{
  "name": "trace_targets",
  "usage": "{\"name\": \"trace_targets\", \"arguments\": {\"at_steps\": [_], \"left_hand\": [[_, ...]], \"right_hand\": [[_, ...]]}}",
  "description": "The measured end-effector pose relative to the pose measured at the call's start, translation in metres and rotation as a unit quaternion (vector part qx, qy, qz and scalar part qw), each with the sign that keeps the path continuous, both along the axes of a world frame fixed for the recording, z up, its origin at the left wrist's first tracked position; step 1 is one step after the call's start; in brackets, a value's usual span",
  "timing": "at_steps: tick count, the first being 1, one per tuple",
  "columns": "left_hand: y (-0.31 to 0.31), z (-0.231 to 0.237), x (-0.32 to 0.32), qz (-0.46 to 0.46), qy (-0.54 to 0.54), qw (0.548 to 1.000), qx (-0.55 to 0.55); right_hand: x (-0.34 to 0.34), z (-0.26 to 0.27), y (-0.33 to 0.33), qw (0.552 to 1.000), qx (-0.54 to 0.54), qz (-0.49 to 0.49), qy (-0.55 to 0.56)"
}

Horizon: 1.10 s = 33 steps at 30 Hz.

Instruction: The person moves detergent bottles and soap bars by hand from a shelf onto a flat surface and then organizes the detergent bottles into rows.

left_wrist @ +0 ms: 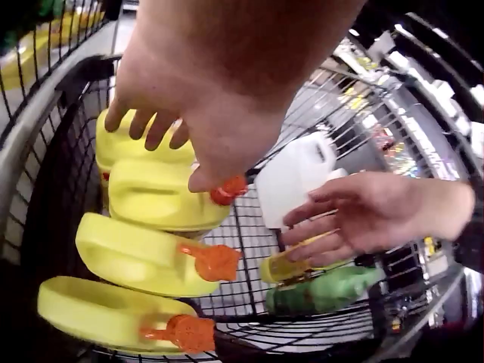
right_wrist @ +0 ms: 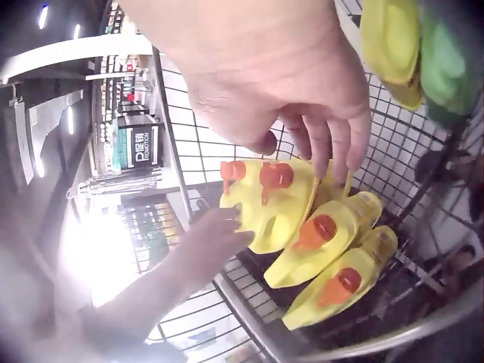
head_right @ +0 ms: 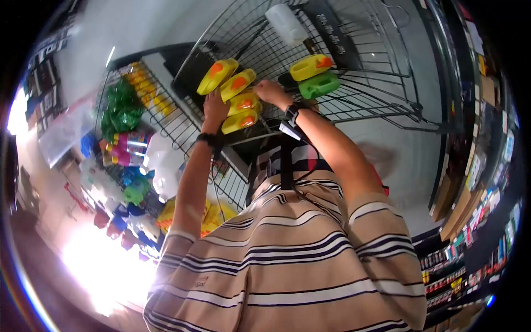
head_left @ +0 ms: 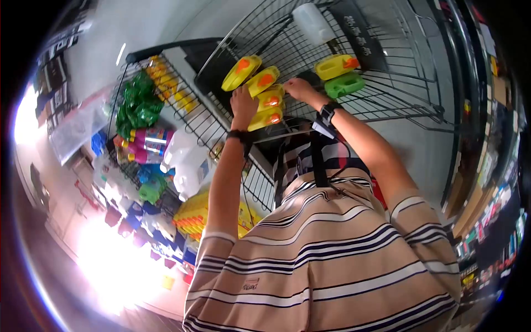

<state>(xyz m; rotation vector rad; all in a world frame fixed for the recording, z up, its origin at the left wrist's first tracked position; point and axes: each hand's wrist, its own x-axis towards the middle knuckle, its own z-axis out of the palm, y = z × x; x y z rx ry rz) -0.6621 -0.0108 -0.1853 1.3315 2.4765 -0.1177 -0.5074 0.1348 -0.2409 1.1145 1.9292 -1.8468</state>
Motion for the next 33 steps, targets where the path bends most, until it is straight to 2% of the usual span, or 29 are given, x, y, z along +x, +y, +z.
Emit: {"name": "trace_targets", "arguments": {"at_steps": [2, 3, 4, 5, 6, 7, 9, 10, 11, 14, 15, 16, 17, 18, 19, 20, 21, 23, 24, 25, 26, 27, 28, 30, 32, 33], "left_hand": [[0.012, -0.034, -0.009, 0.049, -0.067, 0.985, -0.151], [0.019, -0.047, -0.011, 0.055, -0.111, 0.978, -0.17], [0.032, -0.047, -0.009, 0.061, -0.108, 0.977, -0.176], [0.027, -0.054, -0.01, 0.045, -0.097, 0.988, -0.11], [0.023, -0.061, -0.012, 0.033, -0.079, 0.995, -0.044], [0.029, -0.056, -0.012, 0.047, -0.074, 0.996, -0.035], [0.028, -0.037, -0.016, 0.028, -0.197, 0.969, -0.145], [0.024, -0.041, -0.01, 0.036, -0.174, 0.978, -0.107], [0.031, -0.024, -0.003, 0.048, -0.174, 0.98, -0.088], [0.058, 0.078, 0.008, 0.08, -0.19, 0.977, -0.059], [0.051, 0.105, 0.012, 0.098, -0.21, 0.971, -0.066], [0.036, 0.118, 0.014, 0.095, -0.184, 0.978, -0.018], [0.022, 0.138, 0.016, 0.12, -0.2, 0.972, -0.017], [0.011, 0.16, 0.019, 0.145, -0.211, 0.967, -0.011], [0.0, 0.177, 0.027, 0.162, -0.218, 0.961, 0.05], [-0.012, 0.195, 0.037, 0.177, -0.222, 0.952, 0.111], [-0.02, 0.218, 0.045, 0.212, -0.223, 0.944, 0.12], [-0.047, 0.25, 0.067, 0.269, -0.212, 0.926, 0.161], [-0.062, 0.262, 0.075, 0.282, -0.194, 0.92, 0.189], [-0.078, 0.279, 0.081, 0.288, -0.179, 0.919, 0.2], [-0.096, 0.292, 0.089, 0.313, -0.164, 0.912, 0.208], [-0.115, 0.302, 0.097, 0.338, -0.156, 0.899, 0.231], [-0.135, 0.31, 0.105, 0.358, -0.147, 0.886, 0.257], [-0.174, 0.323, 0.119, 0.416, -0.127, 0.852, 0.291], [-0.214, 0.34, 0.128, 0.47, -0.12, 0.818, 0.309], [-0.234, 0.347, 0.134, 0.487, -0.114, 0.801, 0.33]], "right_hand": [[0.006, 0.007, 0.003, 0.999, -0.018, -0.027, -0.01], [0.01, 0.012, 0.006, 0.998, -0.017, -0.054, -0.019], [0.014, 0.016, 0.011, 0.997, -0.014, -0.075, -0.024], [0.017, 0.019, 0.018, 0.995, -0.045, -0.075, -0.041], [0.018, 0.013, 0.023, 0.997, -0.019, -0.073, -0.019], [0.02, 0.008, 0.024, 0.997, 0.014, -0.077, 0.014], [0.022, -0.016, 0.015, 0.994, 0.024, -0.083, 0.064], [0.019, -0.028, 0.011, 0.993, 0.007, -0.088, 0.076], [0.011, -0.01, 0.018, 0.972, -0.178, -0.139, -0.057], [0.007, -0.032, 0.012, 0.986, -0.11, -0.117, -0.043], [0.004, -0.011, 0.014, 0.966, -0.184, -0.166, -0.076], [-0.003, 0.012, 0.013, 0.937, -0.258, -0.207, -0.111], [-0.011, 0.011, 0.013, 0.916, -0.336, -0.184, -0.123], [-0.017, 0.022, 0.014, 0.896, -0.411, -0.148, -0.08], [-0.021, 0.025, 0.013, 0.876, -0.473, -0.095, -0.031], [-0.023, 0.055, 0.008, 0.883, -0.461, -0.064, 0.059], [-0.034, 0.042, 0.005, 0.79, -0.61, -0.061, 0.023], [-0.044, 0.097, 0.0, 0.829, -0.555, 0.066, 0.026], [-0.048, 0.113, -0.009, 0.828, -0.553, 0.09, -0.02], [-0.055, 0.156, -0.019, 0.836, -0.532, 0.123, -0.06], [-0.056, 0.164, -0.03, 0.824, -0.532, 0.184, -0.07], [-0.054, 0.15, -0.042, 0.827, -0.512, 0.226, -0.063], [-0.058, 0.148, -0.055, 0.807, -0.506, 0.294, -0.077], [-0.066, 0.188, -0.091, 0.831, -0.416, 0.355, -0.105], [-0.083, 0.202, -0.129, 0.791, -0.39, 0.45, -0.144], [-0.088, 0.222, -0.152, 0.792, -0.356, 0.475, -0.145]]}}
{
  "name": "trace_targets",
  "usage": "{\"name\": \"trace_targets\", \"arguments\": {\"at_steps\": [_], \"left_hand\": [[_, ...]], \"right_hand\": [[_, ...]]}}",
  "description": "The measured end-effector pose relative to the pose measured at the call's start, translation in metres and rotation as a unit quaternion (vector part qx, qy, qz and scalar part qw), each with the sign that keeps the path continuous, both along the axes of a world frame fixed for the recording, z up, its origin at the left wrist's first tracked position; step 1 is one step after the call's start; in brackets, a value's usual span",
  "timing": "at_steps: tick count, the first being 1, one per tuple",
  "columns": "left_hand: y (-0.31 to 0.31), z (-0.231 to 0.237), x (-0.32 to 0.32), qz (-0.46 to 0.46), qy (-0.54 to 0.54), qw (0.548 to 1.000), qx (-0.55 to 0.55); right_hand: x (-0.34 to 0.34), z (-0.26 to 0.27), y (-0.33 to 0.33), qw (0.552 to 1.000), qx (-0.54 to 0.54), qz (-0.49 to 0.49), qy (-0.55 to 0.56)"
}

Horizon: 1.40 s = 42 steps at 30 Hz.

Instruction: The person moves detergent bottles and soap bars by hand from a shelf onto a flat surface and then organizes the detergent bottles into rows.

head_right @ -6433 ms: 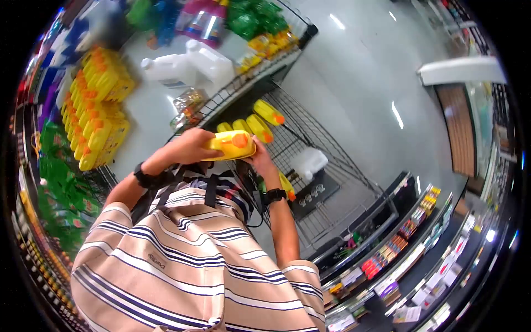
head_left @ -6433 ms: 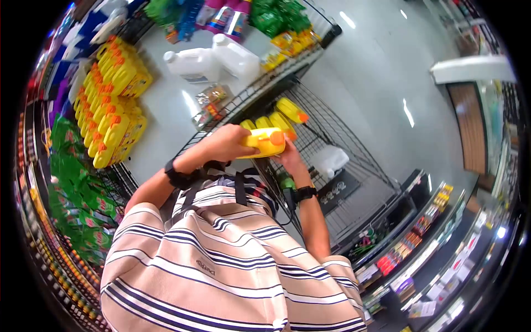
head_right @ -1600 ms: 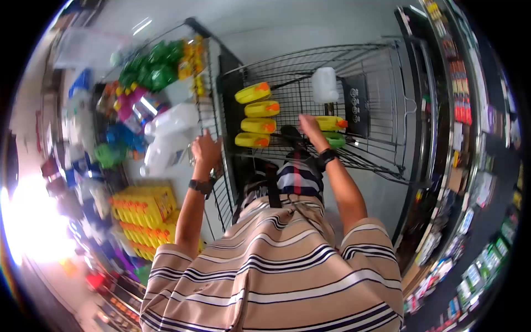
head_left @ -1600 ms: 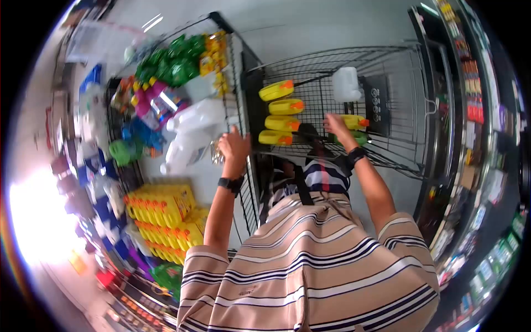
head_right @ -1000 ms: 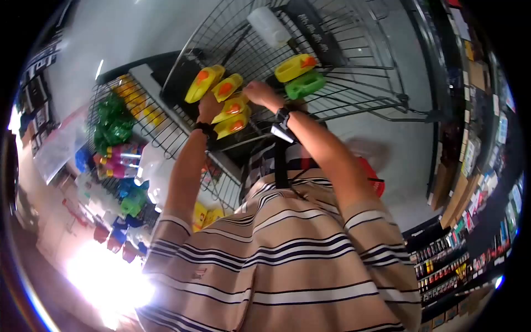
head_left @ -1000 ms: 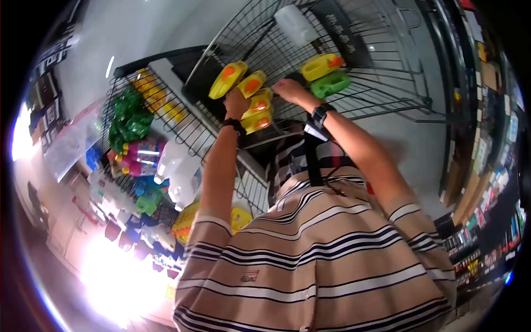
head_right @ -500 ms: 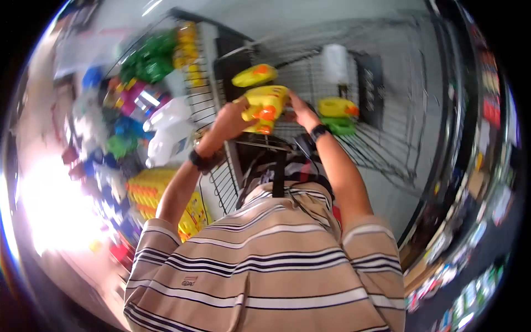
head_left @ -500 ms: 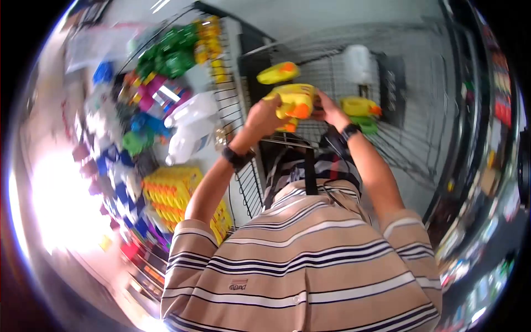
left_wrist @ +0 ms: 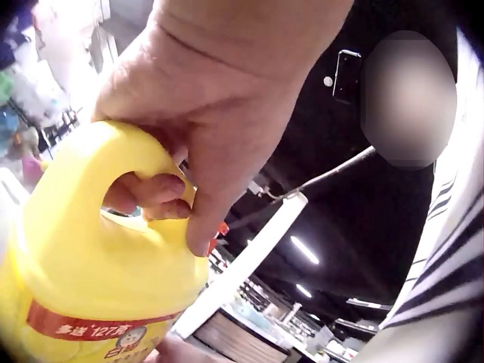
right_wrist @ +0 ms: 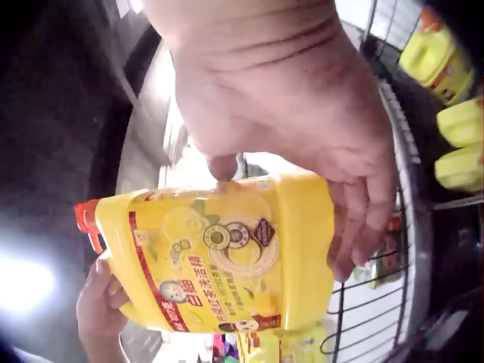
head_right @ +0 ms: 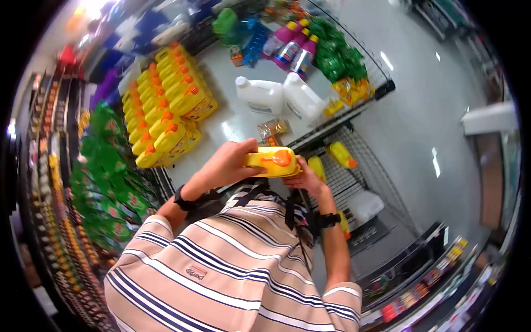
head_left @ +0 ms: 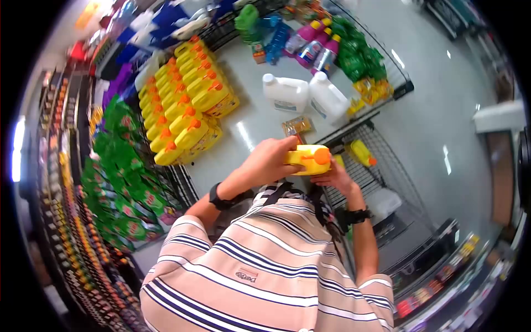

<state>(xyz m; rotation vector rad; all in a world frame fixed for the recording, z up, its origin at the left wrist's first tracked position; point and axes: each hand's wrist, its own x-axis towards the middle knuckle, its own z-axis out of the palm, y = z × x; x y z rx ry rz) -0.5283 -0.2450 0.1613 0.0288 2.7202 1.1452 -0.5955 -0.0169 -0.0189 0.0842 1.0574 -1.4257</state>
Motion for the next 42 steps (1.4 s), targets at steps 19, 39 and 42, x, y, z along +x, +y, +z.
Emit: {"name": "trace_targets", "arguments": {"at_steps": [19, 39, 42], "left_hand": [[-0.238, -0.189, 0.014, 0.312, 0.103, 0.941, -0.084], [-0.291, -0.194, 0.016, 0.279, 0.175, 0.931, -0.158], [-0.296, -0.19, 0.02, 0.261, 0.12, 0.943, -0.166]], "right_hand": [[-0.008, -0.045, -0.351, 0.977, 0.006, -0.153, -0.151], [0.0, -0.046, -0.364, 0.977, 0.058, -0.173, -0.113], [-0.004, -0.05, -0.3, 0.989, 0.039, -0.138, -0.04]]}}
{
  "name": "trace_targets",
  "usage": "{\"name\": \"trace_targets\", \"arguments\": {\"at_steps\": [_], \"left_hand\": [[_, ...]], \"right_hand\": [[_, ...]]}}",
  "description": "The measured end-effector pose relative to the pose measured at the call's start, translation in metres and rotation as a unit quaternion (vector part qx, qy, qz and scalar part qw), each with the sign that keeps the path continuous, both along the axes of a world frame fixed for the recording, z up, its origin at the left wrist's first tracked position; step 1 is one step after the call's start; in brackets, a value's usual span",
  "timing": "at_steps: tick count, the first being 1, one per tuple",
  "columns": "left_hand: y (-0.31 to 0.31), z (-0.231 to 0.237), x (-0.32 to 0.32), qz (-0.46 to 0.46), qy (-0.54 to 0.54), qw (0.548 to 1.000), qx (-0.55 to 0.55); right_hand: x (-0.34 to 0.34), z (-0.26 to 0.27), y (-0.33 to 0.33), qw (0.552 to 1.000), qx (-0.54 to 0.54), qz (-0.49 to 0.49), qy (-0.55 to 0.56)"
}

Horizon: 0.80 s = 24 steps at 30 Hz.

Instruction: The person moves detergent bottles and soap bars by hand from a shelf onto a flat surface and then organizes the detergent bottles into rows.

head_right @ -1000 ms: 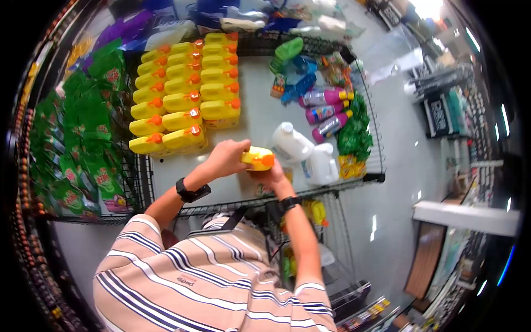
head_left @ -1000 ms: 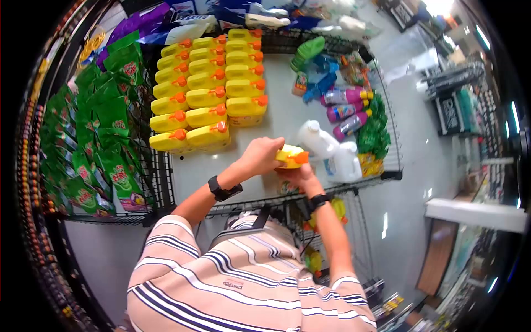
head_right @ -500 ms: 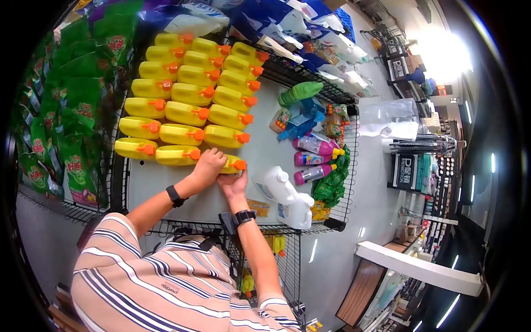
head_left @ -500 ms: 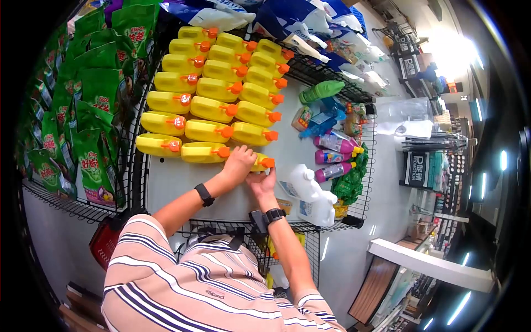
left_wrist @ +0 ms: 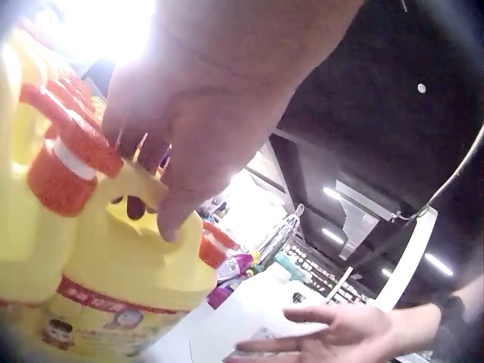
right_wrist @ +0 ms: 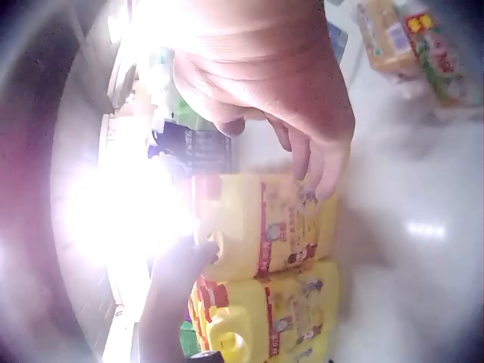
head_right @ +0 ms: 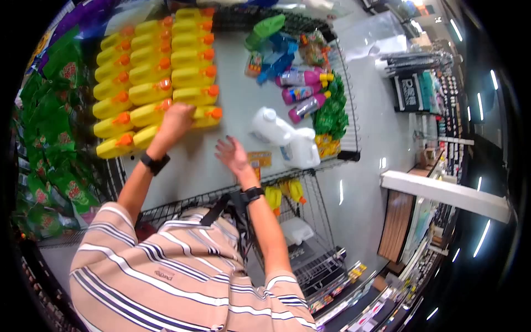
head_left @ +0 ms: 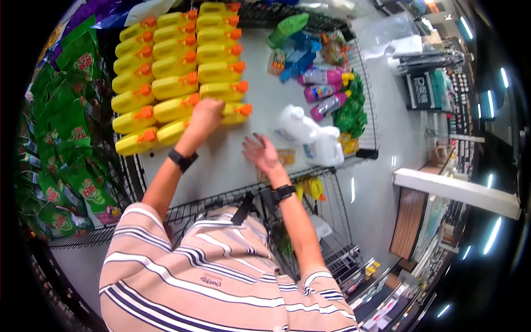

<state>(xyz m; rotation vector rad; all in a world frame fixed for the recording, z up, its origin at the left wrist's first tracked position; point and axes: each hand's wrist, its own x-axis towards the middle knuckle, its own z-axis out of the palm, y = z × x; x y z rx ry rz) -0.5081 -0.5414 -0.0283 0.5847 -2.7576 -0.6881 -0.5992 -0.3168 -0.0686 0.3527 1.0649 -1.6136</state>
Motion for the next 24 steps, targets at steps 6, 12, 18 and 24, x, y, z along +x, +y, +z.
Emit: {"name": "trace_targets", "arguments": {"at_steps": [6, 12, 18, 24], "left_hand": [[-0.011, 0.028, 0.002, -0.036, -0.05, 0.993, -0.099], [-0.028, 0.073, 0.002, -0.01, -0.001, 1.0, -0.023], [0.026, 0.0, 0.006, -0.224, -0.032, 0.965, -0.134], [0.037, 0.014, -0.002, -0.043, -0.115, 0.988, -0.098]], "right_hand": [[0.002, 0.007, 0.129, 0.992, 0.001, -0.121, 0.046], [0.022, 0.0, 0.226, 0.955, -0.116, -0.273, -0.02], [0.035, -0.017, 0.235, 0.946, -0.087, -0.311, -0.021], [0.025, -0.024, 0.25, 0.951, -0.126, -0.278, -0.049]]}}
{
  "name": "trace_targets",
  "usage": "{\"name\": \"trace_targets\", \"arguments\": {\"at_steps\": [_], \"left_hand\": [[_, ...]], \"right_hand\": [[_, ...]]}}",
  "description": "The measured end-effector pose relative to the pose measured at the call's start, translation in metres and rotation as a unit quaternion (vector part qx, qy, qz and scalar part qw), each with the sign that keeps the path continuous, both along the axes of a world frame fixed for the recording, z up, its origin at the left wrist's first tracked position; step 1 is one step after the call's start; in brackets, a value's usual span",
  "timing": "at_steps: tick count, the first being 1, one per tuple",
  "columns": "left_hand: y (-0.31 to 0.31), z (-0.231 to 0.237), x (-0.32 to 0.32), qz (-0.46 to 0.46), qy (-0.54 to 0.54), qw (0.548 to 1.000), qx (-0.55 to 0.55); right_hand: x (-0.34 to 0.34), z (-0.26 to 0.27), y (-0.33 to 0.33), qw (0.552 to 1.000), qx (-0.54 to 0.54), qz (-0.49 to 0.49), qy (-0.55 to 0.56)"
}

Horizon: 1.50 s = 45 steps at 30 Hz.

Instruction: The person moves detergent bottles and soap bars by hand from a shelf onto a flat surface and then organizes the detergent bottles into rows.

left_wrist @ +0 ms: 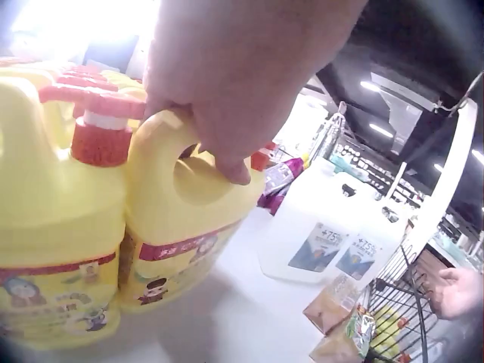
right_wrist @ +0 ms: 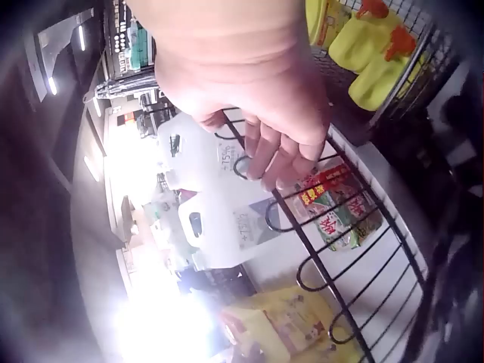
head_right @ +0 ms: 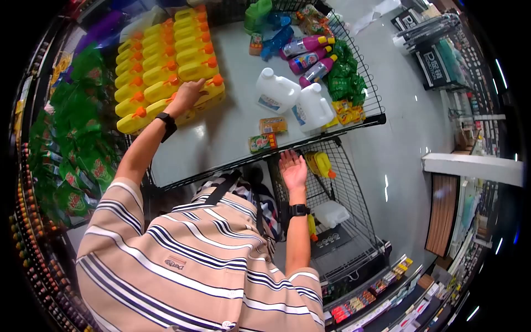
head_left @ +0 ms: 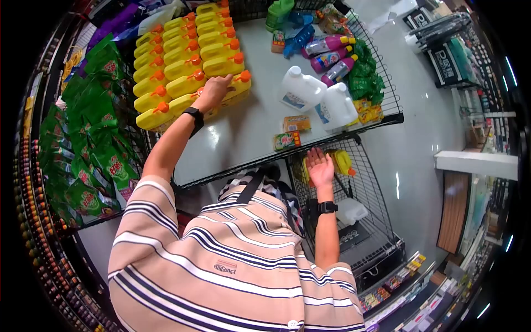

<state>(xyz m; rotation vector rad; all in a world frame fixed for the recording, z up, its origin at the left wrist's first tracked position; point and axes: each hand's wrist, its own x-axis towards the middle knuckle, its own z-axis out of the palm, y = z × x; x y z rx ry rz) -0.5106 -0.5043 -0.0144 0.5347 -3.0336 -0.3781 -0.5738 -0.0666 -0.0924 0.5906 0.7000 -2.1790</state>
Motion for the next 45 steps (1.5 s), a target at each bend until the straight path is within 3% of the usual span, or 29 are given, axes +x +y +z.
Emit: {"name": "trace_targets", "arguments": {"at_steps": [5, 7, 9, 11, 13, 15, 21, 23, 27, 30, 33, 37, 39, 41, 43, 44, 45], "left_hand": [[-0.018, -0.005, -0.01, -0.036, 0.043, 0.997, -0.043], [-0.013, 0.0, -0.011, -0.015, 0.048, 0.997, -0.062], [-0.009, 0.004, -0.013, 0.038, -0.017, 0.996, -0.077], [-0.013, -0.019, -0.011, 0.028, 0.013, 0.993, -0.112], [-0.01, -0.031, -0.009, 0.048, 0.017, 0.991, -0.125], [0.005, -0.015, -0.006, 0.06, -0.037, 0.988, -0.137], [0.011, -0.012, -0.007, 0.074, -0.043, 0.989, -0.122], [0.022, 0.007, -0.003, 0.058, -0.043, 0.99, -0.124], [0.016, -0.012, -0.003, 0.076, 0.003, 0.983, -0.166], [0.022, -0.029, -0.003, 0.119, 0.051, 0.973, -0.19], [0.014, -0.032, -0.004, 0.113, 0.119, 0.962, -0.217], [0.023, -0.025, 0.003, 0.138, 0.098, 0.974, -0.151], [0.027, -0.033, 0.009, 0.154, 0.154, 0.939, -0.267], [0.043, -0.016, 0.03, 0.162, 0.136, 0.932, -0.293], [0.063, -0.009, 0.054, 0.29, 0.35, 0.883, -0.114], [0.06, -0.027, 0.06, 0.295, 0.349, 0.882, -0.113], [0.055, -0.056, 0.066, 0.434, 0.431, 0.789, -0.056]], "right_hand": [[-0.003, -0.007, 0.048, 0.999, -0.032, -0.016, 0.012], [0.004, -0.01, 0.074, 0.998, 0.016, -0.054, -0.003], [0.012, -0.022, 0.105, 0.996, 0.002, -0.08, -0.038], [0.021, -0.055, 0.141, 0.993, -0.046, -0.095, -0.044], [0.033, -0.05, 0.157, 0.969, -0.058, -0.201, -0.133], [0.043, -0.07, 0.182, 0.961, -0.073, -0.239, -0.119], [0.037, -0.074, 0.198, 0.946, -0.063, -0.295, -0.118], [0.031, -0.072, 0.192, 0.95, -0.051, -0.286, -0.113], [-0.003, -0.059, 0.158, 0.955, -0.064, -0.266, -0.111], [-0.022, -0.044, 0.127, 0.968, -0.011, -0.232, -0.095], [-0.034, -0.024, 0.092, 0.988, -0.02, -0.138, -0.061], [-0.061, -0.012, 0.062, 0.996, 0.002, -0.081, -0.046], [-0.077, -0.005, 0.048, 0.999, 0.022, -0.035, -0.013], [-0.086, 0.017, 0.027, 0.999, 0.037, -0.01, -0.014], [-0.09, 0.029, 0.012, 0.999, 0.027, 0.033, 0.024], [-0.091, 0.032, 0.004, 0.998, 0.035, 0.04, 0.028], [-0.092, 0.034, -0.005, 0.998, 0.037, 0.043, 0.029]]}}
